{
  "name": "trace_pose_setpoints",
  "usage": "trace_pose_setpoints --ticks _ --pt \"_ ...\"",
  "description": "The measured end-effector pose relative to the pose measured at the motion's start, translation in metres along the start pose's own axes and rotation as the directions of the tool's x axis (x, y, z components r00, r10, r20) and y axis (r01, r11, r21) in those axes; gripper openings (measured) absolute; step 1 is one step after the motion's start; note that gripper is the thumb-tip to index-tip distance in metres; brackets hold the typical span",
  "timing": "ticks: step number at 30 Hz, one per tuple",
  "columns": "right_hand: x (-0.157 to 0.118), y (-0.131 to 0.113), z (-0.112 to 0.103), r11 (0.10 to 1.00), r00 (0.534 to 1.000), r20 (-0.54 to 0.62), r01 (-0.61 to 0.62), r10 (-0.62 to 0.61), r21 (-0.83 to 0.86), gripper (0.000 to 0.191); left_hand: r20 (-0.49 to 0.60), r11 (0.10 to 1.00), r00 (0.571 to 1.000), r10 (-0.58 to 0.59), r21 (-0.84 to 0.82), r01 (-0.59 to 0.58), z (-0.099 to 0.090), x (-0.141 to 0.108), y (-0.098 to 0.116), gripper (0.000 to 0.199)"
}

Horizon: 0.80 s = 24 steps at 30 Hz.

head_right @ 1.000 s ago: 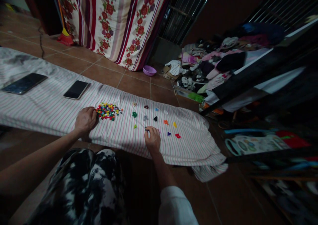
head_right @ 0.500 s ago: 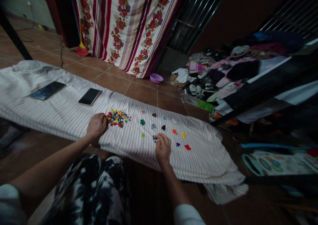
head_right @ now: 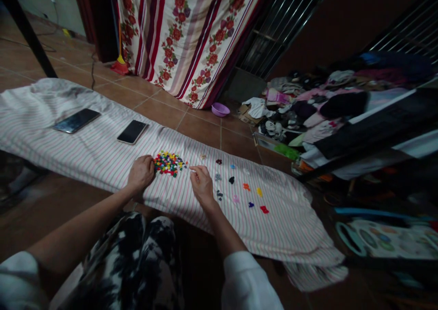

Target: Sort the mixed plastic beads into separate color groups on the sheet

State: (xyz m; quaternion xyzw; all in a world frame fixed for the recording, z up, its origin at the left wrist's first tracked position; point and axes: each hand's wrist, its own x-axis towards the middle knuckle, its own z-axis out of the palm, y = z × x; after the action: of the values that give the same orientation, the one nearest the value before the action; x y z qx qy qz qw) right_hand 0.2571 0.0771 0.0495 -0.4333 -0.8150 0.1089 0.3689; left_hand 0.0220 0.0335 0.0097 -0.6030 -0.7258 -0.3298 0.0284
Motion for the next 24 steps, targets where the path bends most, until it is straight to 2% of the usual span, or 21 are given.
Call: trace_pose_setpoints --ticks 6,10,15,24 --pt "0.037 -0.010 0.049 0.994 0.987 0.157 -0.021 0.038 -0.111 0.023 -0.006 0.999 1.000 -0.018 -0.038 0.018 0.000 0.001 0.000 0.028" --pt "0.053 -0.016 0.071 0.979 0.971 0.220 -0.044 0.089 -0.200 0.022 -0.009 0.999 1.000 -0.014 -0.044 0.014 0.002 0.001 0.000 0.028" --pt "0.065 -0.024 0.080 0.961 0.945 0.299 -0.052 0.136 -0.271 0.022 -0.006 0.999 1.000 -0.012 -0.038 0.011 0.003 0.001 -0.001 0.028" --pt "0.070 -0.028 0.091 0.962 0.937 0.330 -0.018 0.110 -0.271 0.019 -0.019 0.998 1.000 0.002 -0.058 -0.003 0.001 0.001 0.000 0.027"
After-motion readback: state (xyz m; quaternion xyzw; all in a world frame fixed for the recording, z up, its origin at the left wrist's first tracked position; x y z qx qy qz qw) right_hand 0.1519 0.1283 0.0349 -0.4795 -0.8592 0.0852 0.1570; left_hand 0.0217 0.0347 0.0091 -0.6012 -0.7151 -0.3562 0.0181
